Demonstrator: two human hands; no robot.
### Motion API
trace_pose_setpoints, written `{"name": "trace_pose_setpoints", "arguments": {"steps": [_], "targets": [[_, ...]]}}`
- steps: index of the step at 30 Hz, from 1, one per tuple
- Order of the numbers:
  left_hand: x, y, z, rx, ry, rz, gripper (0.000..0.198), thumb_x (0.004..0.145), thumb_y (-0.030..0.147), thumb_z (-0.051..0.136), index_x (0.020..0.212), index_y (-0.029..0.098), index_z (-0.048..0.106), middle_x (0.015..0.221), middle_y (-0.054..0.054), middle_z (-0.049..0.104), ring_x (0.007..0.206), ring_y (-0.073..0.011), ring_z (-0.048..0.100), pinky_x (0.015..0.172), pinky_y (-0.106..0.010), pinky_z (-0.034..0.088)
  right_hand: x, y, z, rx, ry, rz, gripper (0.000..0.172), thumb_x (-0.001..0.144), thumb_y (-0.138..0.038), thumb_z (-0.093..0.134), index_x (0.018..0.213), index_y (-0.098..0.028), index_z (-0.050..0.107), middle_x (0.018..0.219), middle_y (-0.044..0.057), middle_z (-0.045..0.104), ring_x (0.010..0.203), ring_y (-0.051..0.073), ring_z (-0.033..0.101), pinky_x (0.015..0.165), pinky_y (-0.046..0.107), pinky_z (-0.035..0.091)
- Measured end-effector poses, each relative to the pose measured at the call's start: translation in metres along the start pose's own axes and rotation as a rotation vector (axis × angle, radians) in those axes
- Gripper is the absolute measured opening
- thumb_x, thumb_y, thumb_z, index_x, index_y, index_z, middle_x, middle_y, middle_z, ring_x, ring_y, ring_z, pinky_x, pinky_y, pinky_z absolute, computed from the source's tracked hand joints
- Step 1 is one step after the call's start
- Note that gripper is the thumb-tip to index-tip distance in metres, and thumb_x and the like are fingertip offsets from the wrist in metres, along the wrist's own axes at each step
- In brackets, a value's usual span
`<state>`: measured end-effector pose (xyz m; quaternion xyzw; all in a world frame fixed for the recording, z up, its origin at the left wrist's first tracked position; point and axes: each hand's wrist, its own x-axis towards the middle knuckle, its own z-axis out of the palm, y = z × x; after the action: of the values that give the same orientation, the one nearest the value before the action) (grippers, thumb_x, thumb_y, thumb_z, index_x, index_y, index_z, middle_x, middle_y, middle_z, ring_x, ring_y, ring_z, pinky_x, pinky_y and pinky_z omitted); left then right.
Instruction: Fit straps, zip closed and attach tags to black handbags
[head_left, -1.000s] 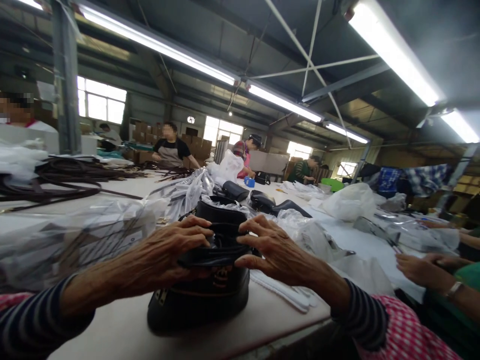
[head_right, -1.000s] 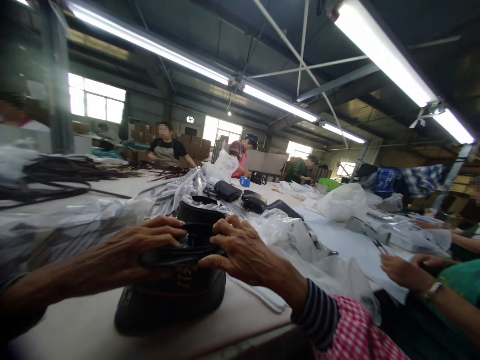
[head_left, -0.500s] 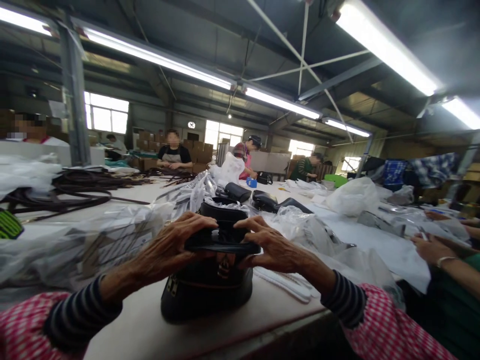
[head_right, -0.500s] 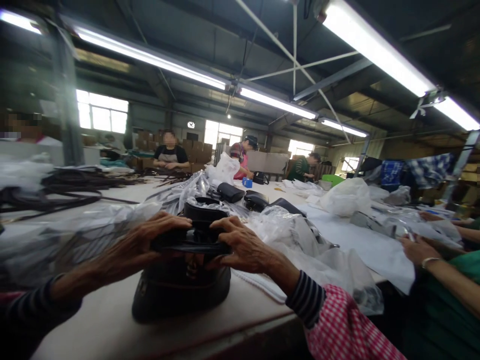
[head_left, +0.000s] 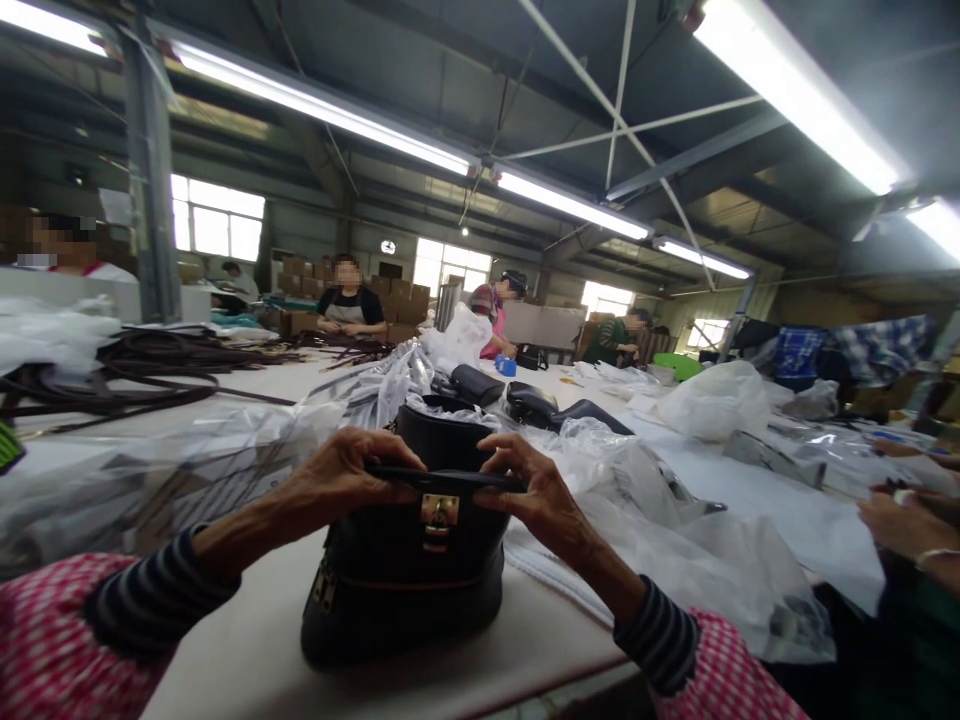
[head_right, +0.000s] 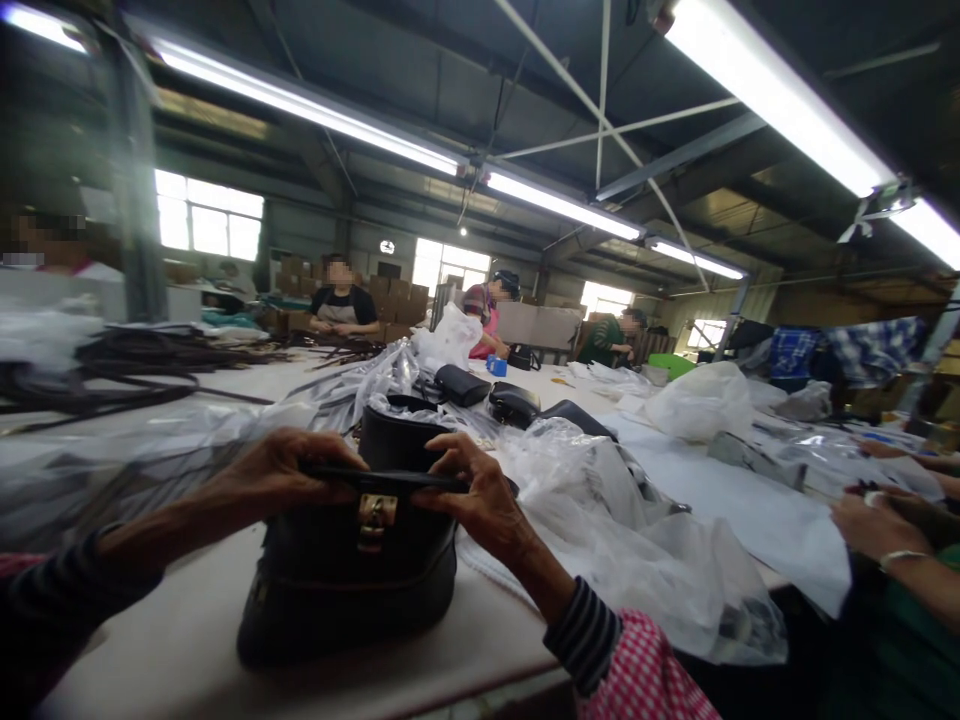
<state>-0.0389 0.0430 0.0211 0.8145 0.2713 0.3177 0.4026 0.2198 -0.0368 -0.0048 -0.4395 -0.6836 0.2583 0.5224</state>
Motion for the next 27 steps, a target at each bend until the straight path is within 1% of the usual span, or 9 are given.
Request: {"name": "trace_pose_setpoints", "arguments": {"steps": [4, 6, 8, 12, 15, 18, 21, 24, 27], "targets": [[0.006, 0.004, -0.006, -0.011, -0.043, -0.047, 0.029, 0.069, 0.039, 0.086, 0.085, 0.017, 0.077, 0.076, -0.002, 0.069, 0.076, -0.0174, 0.062, 0.067, -0.025, 0.045, 0.004, 0.01, 0.003, 0.004, -0.028, -0.018, 0.018, 0.078, -0.036, 0.079, 0.08, -0.019, 0.074, 0.079, -0.001, 0.059, 0.08, 0.016, 0.053, 0.073, 0.029, 0.038], [0.006, 0.014, -0.01, 0.044, -0.085, -0.07, 0.029, 0.071, 0.039, 0.084, 0.087, 0.017, 0.076, 0.076, -0.001, 0.069, 0.076, -0.0176, 0.062, 0.067, -0.026, 0.044, 0.007, 0.012, 0.004, 0.033, -0.022, -0.027, 0.022, 0.077, -0.035, 0.08, 0.069, -0.017, 0.069, 0.074, -0.002, 0.055, 0.075, 0.014, 0.049, 0.07, 0.028, 0.036], [0.005, 0.027, -0.009, 0.193, -0.117, -0.037, 0.031, 0.075, 0.041, 0.08, 0.098, 0.02, 0.075, 0.088, -0.001, 0.072, 0.085, -0.0203, 0.064, 0.074, -0.028, 0.046, 0.009, 0.012, 0.005, 0.063, -0.016, -0.014, 0.024, 0.075, -0.032, 0.08, 0.065, -0.017, 0.065, 0.071, -0.003, 0.052, 0.073, 0.013, 0.047, 0.067, 0.027, 0.034], [0.004, 0.047, 0.012, 0.573, -0.05, 0.107, 0.048, 0.086, 0.051, 0.069, 0.129, 0.03, 0.064, 0.124, -0.004, 0.069, 0.111, -0.0273, 0.062, 0.093, -0.037, 0.044, 0.011, 0.011, 0.008, 0.079, -0.013, 0.006, 0.022, 0.074, -0.028, 0.08, 0.064, -0.017, 0.064, 0.069, -0.004, 0.051, 0.068, 0.011, 0.045, 0.063, 0.026, 0.033], [0.008, 0.048, 0.033, 0.744, -0.021, 0.155, 0.035, 0.09, 0.048, 0.063, 0.117, 0.026, 0.068, 0.112, -0.005, 0.071, 0.103, -0.0275, 0.063, 0.085, -0.037, 0.042, 0.011, 0.009, 0.003, 0.112, -0.052, 0.017, 0.021, 0.075, -0.033, 0.082, 0.07, -0.016, 0.07, 0.07, -0.004, 0.055, 0.068, 0.011, 0.047, 0.061, 0.025, 0.033], [0.017, 0.045, 0.04, 0.691, -0.062, 0.091, 0.03, 0.093, 0.049, 0.057, 0.094, 0.023, 0.072, 0.084, -0.002, 0.07, 0.081, -0.0222, 0.064, 0.069, -0.031, 0.039, 0.012, 0.005, -0.014, 0.141, -0.188, 0.046, 0.026, 0.077, -0.039, 0.081, 0.09, -0.017, 0.078, 0.08, -0.001, 0.064, 0.072, 0.012, 0.052, 0.062, 0.024, 0.036], [0.026, 0.044, 0.034, 0.492, -0.131, 0.024, 0.032, 0.089, 0.051, 0.062, 0.086, 0.02, 0.071, 0.071, 0.0, 0.066, 0.069, -0.0181, 0.061, 0.059, -0.025, 0.037, 0.013, -0.002, -0.038, 0.143, -0.275, 0.057, 0.032, 0.079, -0.039, 0.079, 0.102, -0.016, 0.078, 0.087, 0.001, 0.068, 0.075, 0.012, 0.055, 0.065, 0.023, 0.041], [0.034, 0.043, 0.029, 0.302, -0.193, -0.029, 0.034, 0.083, 0.051, 0.069, 0.083, 0.017, 0.071, 0.07, 0.001, 0.065, 0.066, -0.0158, 0.058, 0.057, -0.023, 0.037, 0.012, 0.002, -0.053, 0.191, -0.259, 0.086, 0.028, 0.082, -0.039, 0.076, 0.095, -0.014, 0.077, 0.085, 0.002, 0.069, 0.075, 0.013, 0.06, 0.069, 0.025, 0.047], [0.038, 0.042, 0.026, 0.277, -0.216, -0.079, 0.04, 0.08, 0.056, 0.072, 0.084, 0.017, 0.072, 0.072, 0.0, 0.067, 0.067, -0.0162, 0.059, 0.057, -0.022, 0.039, 0.011, 0.02, -0.049, 0.282, -0.137, 0.135, 0.031, 0.079, -0.041, 0.078, 0.093, -0.014, 0.072, 0.077, 0.002, 0.07, 0.069, 0.015, 0.064, 0.064, 0.026, 0.051]]}}
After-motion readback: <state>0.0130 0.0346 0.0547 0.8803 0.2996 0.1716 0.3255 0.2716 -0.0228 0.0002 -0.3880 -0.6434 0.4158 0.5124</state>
